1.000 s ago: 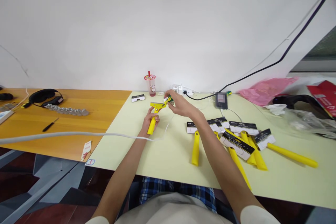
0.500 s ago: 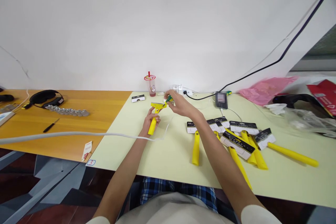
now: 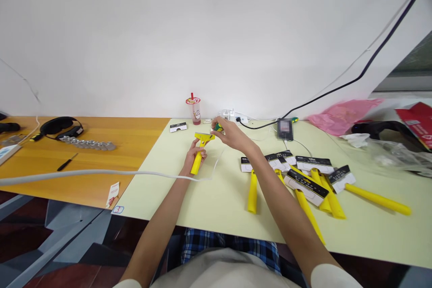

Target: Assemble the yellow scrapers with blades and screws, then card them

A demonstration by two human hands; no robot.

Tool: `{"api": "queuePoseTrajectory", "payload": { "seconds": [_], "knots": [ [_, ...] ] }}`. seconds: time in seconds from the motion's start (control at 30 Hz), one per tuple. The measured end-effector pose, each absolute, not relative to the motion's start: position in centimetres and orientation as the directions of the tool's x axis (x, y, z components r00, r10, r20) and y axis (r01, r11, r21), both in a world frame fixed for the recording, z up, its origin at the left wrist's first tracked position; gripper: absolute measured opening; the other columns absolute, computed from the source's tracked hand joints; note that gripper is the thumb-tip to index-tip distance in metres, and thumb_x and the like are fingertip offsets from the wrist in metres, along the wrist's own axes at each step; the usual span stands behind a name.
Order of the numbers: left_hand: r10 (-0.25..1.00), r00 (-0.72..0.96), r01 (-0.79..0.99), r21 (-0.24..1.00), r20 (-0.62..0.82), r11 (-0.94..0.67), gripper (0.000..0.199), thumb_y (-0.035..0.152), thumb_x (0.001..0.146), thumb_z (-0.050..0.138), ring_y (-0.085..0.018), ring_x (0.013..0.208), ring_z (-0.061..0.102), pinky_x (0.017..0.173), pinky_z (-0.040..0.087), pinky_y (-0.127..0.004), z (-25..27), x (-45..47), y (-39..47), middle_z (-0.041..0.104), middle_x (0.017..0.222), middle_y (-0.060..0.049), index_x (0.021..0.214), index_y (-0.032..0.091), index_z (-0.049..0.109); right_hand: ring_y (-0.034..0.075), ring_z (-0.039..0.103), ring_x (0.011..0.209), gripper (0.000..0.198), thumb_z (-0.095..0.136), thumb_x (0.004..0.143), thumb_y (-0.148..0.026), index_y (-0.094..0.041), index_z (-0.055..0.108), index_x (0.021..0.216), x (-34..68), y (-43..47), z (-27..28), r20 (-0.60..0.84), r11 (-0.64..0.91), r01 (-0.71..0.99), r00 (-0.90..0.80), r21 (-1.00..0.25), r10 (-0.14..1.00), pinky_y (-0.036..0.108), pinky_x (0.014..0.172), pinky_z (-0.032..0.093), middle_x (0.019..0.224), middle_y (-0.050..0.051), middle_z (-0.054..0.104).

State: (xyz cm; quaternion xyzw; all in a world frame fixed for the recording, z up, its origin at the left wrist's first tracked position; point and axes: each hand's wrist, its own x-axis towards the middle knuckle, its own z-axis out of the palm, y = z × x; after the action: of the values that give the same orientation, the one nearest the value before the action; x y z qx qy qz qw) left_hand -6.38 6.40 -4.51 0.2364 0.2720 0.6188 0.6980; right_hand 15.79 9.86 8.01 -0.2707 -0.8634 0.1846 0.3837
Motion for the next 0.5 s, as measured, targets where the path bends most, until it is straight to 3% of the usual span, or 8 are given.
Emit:
{"api": "queuePoseTrajectory", "payload": {
  "seconds": [0.2, 0.4, 0.5],
  "knots": [
    [0.993, 0.073, -0.723, 0.682, -0.088, 0.114, 0.076, 0.005, 0.068, 0.085, -0.002, 0.057, 0.05, 0.06, 0.044, -0.019, -4.35, -6.39, 6.32, 0.076, 0.128, -0.005, 0.134, 0.032, 0.06, 0.029, 0.066, 0.113, 0.026, 0.057, 0.098, -0.024, -0.025, 0.051, 0.123, 16.0, 10.41, 7.41, 0.577, 0.783, 0.311, -0.541, -0.539, 0.612, 0.045, 0.099, 0.053, 0.129, 0.014, 0.067],
    [0.993, 0.086, -0.729, 0.674, -0.081, 0.118, 0.072, 0.005, 0.069, 0.084, -0.001, 0.058, 0.049, 0.06, 0.044, -0.019, -4.22, -6.37, 6.13, 0.076, 0.129, -0.006, 0.133, 0.032, 0.061, 0.027, 0.069, 0.096, 0.021, 0.063, 0.102, -0.033, -0.027, 0.055, 0.121, 16.1, 10.62, 7.22, 0.563, 0.754, 0.34, -0.51, -0.562, 0.65, 0.044, 0.091, 0.054, 0.118, 0.01, 0.071],
    [0.993, 0.07, -0.733, 0.671, -0.09, 0.113, 0.073, 0.004, 0.068, 0.085, -0.002, 0.058, 0.049, 0.059, 0.043, -0.019, -4.24, -6.39, 6.15, 0.076, 0.127, -0.005, 0.131, 0.031, 0.061, 0.028, 0.069, 0.105, 0.032, 0.065, 0.101, -0.032, -0.027, 0.053, 0.13, 16.14, 10.61, 7.17, 0.563, 0.754, 0.332, -0.512, -0.567, 0.649, 0.046, 0.097, 0.054, 0.128, 0.012, 0.068]
  ]
}}
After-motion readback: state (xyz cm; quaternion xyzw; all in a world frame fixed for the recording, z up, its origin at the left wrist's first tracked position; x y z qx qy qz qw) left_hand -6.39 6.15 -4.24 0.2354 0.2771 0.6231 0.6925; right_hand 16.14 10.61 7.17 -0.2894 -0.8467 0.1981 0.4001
